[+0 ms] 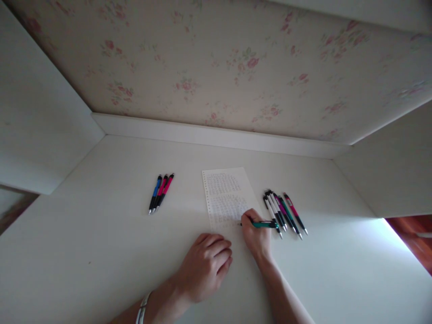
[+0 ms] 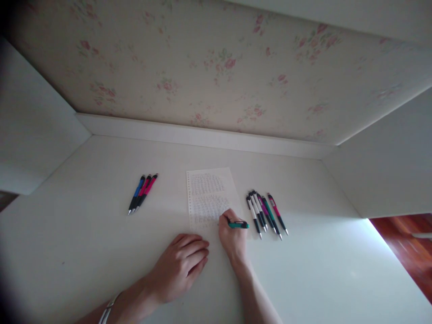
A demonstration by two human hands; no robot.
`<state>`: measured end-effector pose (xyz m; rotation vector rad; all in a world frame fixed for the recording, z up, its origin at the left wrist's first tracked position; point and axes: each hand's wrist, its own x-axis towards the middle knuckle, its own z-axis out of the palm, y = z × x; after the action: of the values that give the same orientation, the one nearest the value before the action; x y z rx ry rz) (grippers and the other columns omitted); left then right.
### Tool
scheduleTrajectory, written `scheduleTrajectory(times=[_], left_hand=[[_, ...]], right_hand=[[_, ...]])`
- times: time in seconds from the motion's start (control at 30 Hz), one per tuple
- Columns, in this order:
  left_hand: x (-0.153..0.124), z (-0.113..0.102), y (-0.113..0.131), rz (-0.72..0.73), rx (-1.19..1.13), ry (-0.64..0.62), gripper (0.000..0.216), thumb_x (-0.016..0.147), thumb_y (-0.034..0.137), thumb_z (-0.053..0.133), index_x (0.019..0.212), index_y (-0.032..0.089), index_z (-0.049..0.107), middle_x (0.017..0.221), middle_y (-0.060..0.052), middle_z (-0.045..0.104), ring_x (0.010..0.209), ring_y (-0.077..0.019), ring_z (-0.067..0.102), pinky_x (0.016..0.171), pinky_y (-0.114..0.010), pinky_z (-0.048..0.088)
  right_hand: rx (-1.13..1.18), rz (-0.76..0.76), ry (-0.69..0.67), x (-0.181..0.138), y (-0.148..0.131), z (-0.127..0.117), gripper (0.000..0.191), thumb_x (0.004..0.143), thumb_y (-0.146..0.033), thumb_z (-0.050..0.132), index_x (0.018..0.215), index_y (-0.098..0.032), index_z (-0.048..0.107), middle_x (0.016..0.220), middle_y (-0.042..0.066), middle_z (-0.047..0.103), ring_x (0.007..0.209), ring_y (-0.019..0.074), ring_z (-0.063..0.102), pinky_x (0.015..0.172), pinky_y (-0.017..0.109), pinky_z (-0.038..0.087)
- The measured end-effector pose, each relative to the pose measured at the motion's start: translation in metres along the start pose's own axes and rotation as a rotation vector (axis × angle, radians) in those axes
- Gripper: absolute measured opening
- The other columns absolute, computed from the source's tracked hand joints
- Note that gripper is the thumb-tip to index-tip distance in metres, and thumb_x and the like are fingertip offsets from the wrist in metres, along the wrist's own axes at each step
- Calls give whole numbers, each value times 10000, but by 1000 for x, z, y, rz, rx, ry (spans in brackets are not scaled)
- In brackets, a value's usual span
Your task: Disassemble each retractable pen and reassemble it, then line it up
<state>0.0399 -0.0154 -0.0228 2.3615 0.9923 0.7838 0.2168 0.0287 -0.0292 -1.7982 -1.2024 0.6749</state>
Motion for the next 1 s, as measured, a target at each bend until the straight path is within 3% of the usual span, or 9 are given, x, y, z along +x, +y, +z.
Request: scheduleTrajectory(times=[0.2,0.33,0.4,0.47,0.53,0.67,0.83,1.0], left_hand=[[0,1,1,27,33,43,167,930,154,534,917,186,698,963,-52,730,947,-205,642,855,-392,539],[1,-1,-2,-18,68,103,202,932,139,508,837,171,684,811,-51,697,865,-211,637,822,-405,537],[2,-5,-4,-57,109,114,227,934,138,496,781,168,661,744,-46,665,817,-214,625,804,-415,526],[1,-11,-5,-82,128,118,219,944,159,484,799,169,648,736,-47,653,793,-218,614,794,-424,514],[-1,-18,-3,-50,75,99,190,964,233,465,947,164,642,815,-67,670,818,-226,614,795,-421,510],[-7,-23,4,167,-95,10,434,1005,441,346,1274,137,500,993,-114,683,896,-239,626,826,-414,514],[-11,-17,9,260,-24,-52,372,1022,360,344,1278,135,492,965,-113,687,878,-231,642,816,-394,530],[-14,-16,9,270,56,76,323,1004,210,322,1260,96,481,951,-135,693,841,-229,657,802,-386,556]], right_hand=[[201,65,166,2,3,-7,114,813,-318,542,791,-207,553,560,-48,513,479,131,489,435,224,374],[339,97,207,-3,-2,-12,365,888,-515,525,1040,-188,582,582,-26,615,385,103,418,375,209,307],[239,79,193,-8,-3,-14,424,938,-543,431,1006,-175,631,556,-4,639,364,106,411,381,222,308],[42,-10,150,-16,-1,-16,452,960,-519,411,787,-183,660,484,-3,603,389,118,467,436,232,356],[-140,-203,84,-25,3,-14,444,953,-468,474,628,-194,605,470,-8,576,419,115,504,483,231,372],[-392,-546,67,-39,6,1,255,922,-343,580,717,-200,628,490,-29,569,411,104,504,500,234,347],[-493,-656,111,-41,3,18,214,925,-286,586,731,-203,625,484,-25,591,409,110,533,513,241,355],[-418,-701,86,-40,0,14,156,923,-247,592,783,-188,628,501,-22,601,424,116,554,509,244,372]])
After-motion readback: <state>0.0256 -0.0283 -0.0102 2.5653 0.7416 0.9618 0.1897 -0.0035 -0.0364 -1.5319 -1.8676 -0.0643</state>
